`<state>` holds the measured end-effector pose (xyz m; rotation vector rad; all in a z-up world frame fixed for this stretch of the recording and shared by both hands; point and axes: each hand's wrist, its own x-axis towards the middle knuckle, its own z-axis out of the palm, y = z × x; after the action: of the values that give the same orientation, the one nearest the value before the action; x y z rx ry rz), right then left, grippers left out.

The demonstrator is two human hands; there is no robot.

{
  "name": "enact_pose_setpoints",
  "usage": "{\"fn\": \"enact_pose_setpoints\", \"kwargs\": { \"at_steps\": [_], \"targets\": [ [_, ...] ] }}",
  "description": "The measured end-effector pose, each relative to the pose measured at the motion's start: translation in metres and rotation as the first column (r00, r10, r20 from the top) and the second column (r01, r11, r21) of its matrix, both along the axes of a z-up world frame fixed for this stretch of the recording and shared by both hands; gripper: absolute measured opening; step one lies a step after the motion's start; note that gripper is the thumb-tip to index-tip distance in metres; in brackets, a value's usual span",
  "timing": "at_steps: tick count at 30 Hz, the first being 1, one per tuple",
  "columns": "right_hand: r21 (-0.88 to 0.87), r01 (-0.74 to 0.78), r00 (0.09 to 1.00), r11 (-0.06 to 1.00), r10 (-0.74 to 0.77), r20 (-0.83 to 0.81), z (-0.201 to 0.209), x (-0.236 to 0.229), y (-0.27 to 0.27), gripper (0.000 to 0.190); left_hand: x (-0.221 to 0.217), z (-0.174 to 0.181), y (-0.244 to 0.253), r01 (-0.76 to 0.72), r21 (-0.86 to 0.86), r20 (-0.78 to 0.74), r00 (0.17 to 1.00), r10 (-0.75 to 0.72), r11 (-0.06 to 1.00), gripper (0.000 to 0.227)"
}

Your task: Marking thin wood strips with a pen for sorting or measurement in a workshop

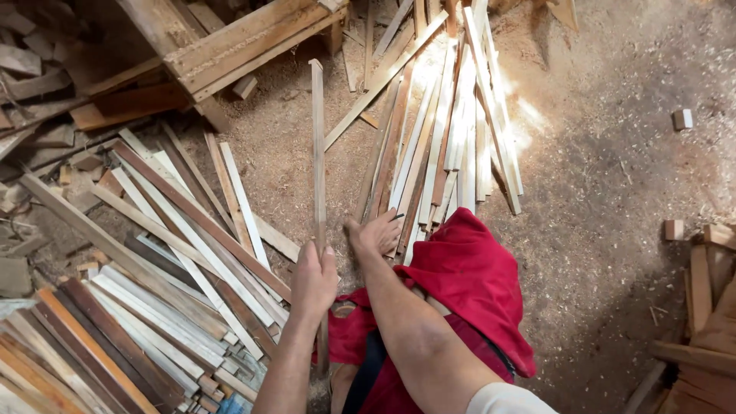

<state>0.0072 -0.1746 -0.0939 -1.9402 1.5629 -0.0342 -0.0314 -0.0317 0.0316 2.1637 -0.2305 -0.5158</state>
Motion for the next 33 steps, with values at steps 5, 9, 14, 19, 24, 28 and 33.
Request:
{"fn": "enact_pose_setpoints", "kwargs": {
  "at_steps": [5,9,14,19,24,28,33],
  "targets": [
    [-0.027,0.035,0.987,0.999,-0.038,-0.153,-0.042,0.010,-0.007,0.092,0.010,-0.026,0.000,0.006,0.021,0.065,0.998,-0.008,1.000,0.030],
    [0.020,0.036,0.989,0.999,-0.033,-0.142,-0.082,0.011,-0.018,0.071,0.016,-0.038,0.005,-0.014,0.018,0.055,0.998,0.013,1.000,0.031],
    [0.150,0.127,0.992,0.980,-0.125,-0.025,-0.057,0.017,-0.002,0.053,0.019,-0.027,0.010,-0.044,0.046,-0.003,0.999,0.044,0.998,0.032],
    [0.324,0.209,0.914,0.923,-0.302,0.270,-0.020,0.024,0.039,0.049,0.026,-0.025,0.025,-0.094,0.020,0.027,0.995,0.093,0.995,0.033],
    [0.372,0.267,0.771,0.889,-0.429,0.470,-0.054,0.019,0.066,0.047,0.033,-0.026,0.049,-0.189,-0.058,0.075,0.978,0.193,0.980,0.035],
    [0.279,0.118,0.610,0.953,-0.292,0.736,-0.009,0.026,0.069,0.044,0.034,-0.027,0.066,-0.289,-0.180,0.168,0.933,0.319,0.940,0.039],
    [-0.087,-0.074,0.395,0.993,0.110,0.912,0.055,0.024,0.075,0.044,0.029,0.049,0.084,-0.336,-0.468,0.300,0.810,0.504,0.818,0.030]
  ]
}}
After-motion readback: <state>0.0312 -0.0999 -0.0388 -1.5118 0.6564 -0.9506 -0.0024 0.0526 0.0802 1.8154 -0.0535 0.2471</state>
